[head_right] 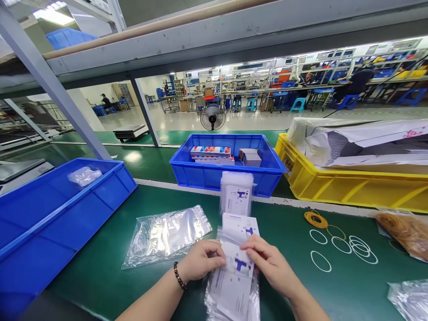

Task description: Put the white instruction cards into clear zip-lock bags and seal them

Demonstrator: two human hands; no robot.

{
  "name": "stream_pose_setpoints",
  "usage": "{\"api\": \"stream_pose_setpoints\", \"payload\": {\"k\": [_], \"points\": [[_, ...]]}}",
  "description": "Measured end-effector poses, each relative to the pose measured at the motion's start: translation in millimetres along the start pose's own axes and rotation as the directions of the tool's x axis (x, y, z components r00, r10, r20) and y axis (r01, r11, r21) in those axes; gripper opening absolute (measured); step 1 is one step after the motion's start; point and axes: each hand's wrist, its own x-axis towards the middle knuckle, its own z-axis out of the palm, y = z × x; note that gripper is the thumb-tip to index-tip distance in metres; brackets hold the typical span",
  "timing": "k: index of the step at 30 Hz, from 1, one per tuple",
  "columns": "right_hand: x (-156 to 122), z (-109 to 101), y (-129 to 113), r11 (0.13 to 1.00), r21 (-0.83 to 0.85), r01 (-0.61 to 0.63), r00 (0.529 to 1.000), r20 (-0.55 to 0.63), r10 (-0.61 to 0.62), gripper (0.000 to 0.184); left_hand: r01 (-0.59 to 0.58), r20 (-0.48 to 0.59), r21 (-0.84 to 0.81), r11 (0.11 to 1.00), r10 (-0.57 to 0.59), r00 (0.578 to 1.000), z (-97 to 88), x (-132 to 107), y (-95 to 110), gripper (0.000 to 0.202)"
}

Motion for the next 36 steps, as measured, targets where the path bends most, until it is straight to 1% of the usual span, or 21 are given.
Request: {"api": "stream_pose_setpoints", "payload": {"k": [2, 3, 4, 6, 8, 11, 13, 15, 18, 20, 22, 24, 26, 29, 31, 33, 36], "points": [[0, 5, -6, 0.993, -0.097, 0.072, 0.983, 0.178, -0.054, 0.035, -0.023, -0.034, -0.014, 1.000, 0.022, 0.999, 1.7, 0, 3, 0.020], [0, 7, -9, 0.987, -0.127, 0.098, 0.970, 0.235, -0.066, 0.036, -0.028, -0.057, -0.027, 0.999, 0.026, 0.998, 2.6, 0, 4, 0.022], [0, 10, -11, 0.984, -0.143, 0.107, 0.960, 0.271, -0.065, 0.037, -0.026, -0.078, -0.043, 0.999, 0.023, 0.997, 3.4, 0, 5, 0.023], [0, 13, -14, 0.985, -0.149, 0.084, 0.956, 0.290, -0.037, 0.041, 0.006, -0.104, -0.101, 0.995, -0.017, 0.994, 4.9, 0, 6, 0.026], [0, 16, -15, 0.989, -0.141, 0.049, 0.965, 0.262, -0.010, 0.044, 0.070, -0.094, -0.191, 0.979, -0.090, 0.992, 6.3, 0, 6, 0.027], [0, 17, -12, 0.993, -0.120, 0.005, 0.978, 0.209, 0.020, 0.041, 0.185, -0.074, -0.322, 0.929, -0.219, 0.973, 8.7, 2, 4, 0.040], [-1, 17, -9, 0.994, -0.103, -0.033, 0.980, 0.192, 0.052, 0.036, 0.237, -0.092, -0.351, 0.906, -0.286, 0.954, 10.4, 3, 2, 0.040], [-1, 18, -5, 0.994, -0.075, -0.084, 0.983, 0.160, 0.095, 0.033, 0.263, -0.124, -0.348, 0.900, -0.323, 0.938, 11.8, 4, 2, 0.037], [-2, 19, -1, 0.990, -0.011, -0.138, 0.987, 0.085, 0.139, 0.038, 0.273, -0.155, -0.356, 0.894, -0.345, 0.926, 12.1, 4, 3, 0.038], [-2, 19, 0, 0.988, 0.042, -0.149, 0.989, 0.030, 0.147, 0.042, 0.285, -0.141, -0.368, 0.885, -0.356, 0.924, 11.2, 5, 4, 0.041], [-1, 19, 0, 0.984, 0.091, -0.150, 0.988, -0.019, 0.153, 0.046, 0.303, -0.110, -0.359, 0.883, -0.362, 0.926, 9.8, 5, 4, 0.038], [-1, 19, 0, 0.982, 0.117, -0.148, 0.986, -0.054, 0.155, 0.047, 0.299, -0.108, -0.336, 0.893, -0.352, 0.930, 8.8, 5, 3, 0.036], [0, 20, -2, 0.981, 0.126, -0.148, 0.986, -0.053, 0.156, 0.044, 0.268, -0.137, -0.319, 0.909, -0.324, 0.936, 8.4, 5, 2, 0.035], [1, 22, -5, 0.975, 0.140, -0.172, 0.985, -0.004, 0.175, 0.038, 0.222, -0.179, -0.307, 0.926, -0.285, 0.942, 8.9, 5, 1, 0.034], [1, 24, -7, 0.975, 0.125, -0.185, 0.983, 0.028, 0.183, 0.032, 0.219, -0.195, -0.290, 0.932, -0.282, 0.940, 9.9, 5, 1, 0.034], [1, 26, -8, 0.979, 0.094, -0.182, 0.983, 0.037, 0.180, 0.031, 0.228, -0.213, -0.268, 0.936, -0.288, 0.934, 11.2, 5, 1, 0.033], [1, 28, -9, 0.986, 0.030, -0.161, 0.987, 0.015, 0.161, 0.032, 0.243, -0.229, -0.242, 0.939, -0.299, 0.927, 12.9, 5, 1, 0.029]]}}
